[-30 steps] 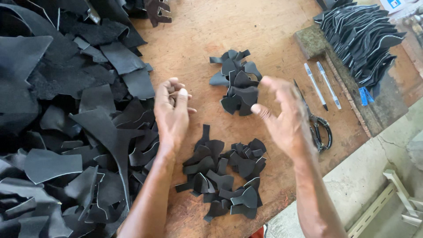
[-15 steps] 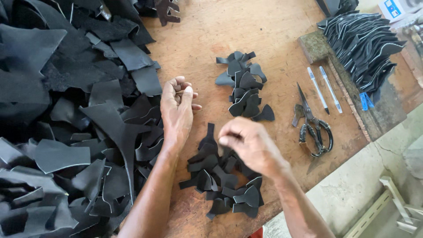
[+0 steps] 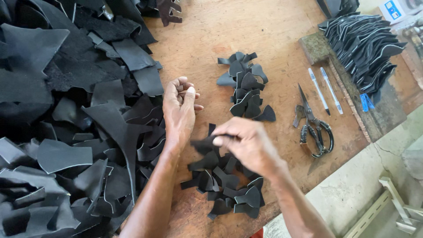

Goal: The person trims the edges of dark leather pieces with scissors, placing trimmed pieces into a pile. They sort through the pile, gather and stack the trimmed pieces on the table, then use a pen to mark individual leather pieces.

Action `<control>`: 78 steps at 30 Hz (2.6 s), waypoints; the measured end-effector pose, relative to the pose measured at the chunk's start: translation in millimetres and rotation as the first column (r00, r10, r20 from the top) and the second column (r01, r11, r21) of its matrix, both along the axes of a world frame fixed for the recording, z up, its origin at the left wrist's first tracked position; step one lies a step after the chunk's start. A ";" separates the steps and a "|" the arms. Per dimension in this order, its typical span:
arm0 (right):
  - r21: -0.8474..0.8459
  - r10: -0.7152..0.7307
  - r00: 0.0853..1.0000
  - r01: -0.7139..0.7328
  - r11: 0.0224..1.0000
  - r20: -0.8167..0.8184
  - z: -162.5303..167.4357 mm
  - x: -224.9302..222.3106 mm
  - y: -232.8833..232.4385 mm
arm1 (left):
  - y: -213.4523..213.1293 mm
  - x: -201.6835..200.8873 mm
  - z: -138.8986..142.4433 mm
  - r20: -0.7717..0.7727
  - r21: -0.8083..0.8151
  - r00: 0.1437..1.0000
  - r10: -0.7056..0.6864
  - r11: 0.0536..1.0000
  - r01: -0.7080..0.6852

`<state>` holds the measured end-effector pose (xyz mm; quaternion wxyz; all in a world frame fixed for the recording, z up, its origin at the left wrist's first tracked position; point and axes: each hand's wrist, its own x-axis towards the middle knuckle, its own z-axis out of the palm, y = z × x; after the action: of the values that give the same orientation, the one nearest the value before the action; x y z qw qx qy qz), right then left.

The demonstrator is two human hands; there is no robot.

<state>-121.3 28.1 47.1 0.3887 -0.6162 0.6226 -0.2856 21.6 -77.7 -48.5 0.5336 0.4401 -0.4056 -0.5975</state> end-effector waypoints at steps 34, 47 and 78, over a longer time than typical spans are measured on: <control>-0.235 -0.324 0.814 0.236 0.943 -0.482 -30.2 -62.6 -48.5 | 1.3 0.0 0.3 0.040 -0.018 0.999 -0.010 1.000 0.011; -0.204 0.306 0.855 -0.417 0.886 -0.419 -2.8 -0.7 -8.4 | -1.0 -2.1 -6.7 0.032 -0.049 0.999 -0.007 0.999 0.008; 0.187 0.391 0.873 -0.349 0.918 -0.290 10.7 0.6 16.3 | -1.7 -5.0 -6.3 0.048 -0.043 0.999 0.009 0.999 -0.007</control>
<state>-120.7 44.4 57.8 0.3682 -0.7360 0.5648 -0.0608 16.6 -79.4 -54.8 0.5355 0.4445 -0.4295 -0.5755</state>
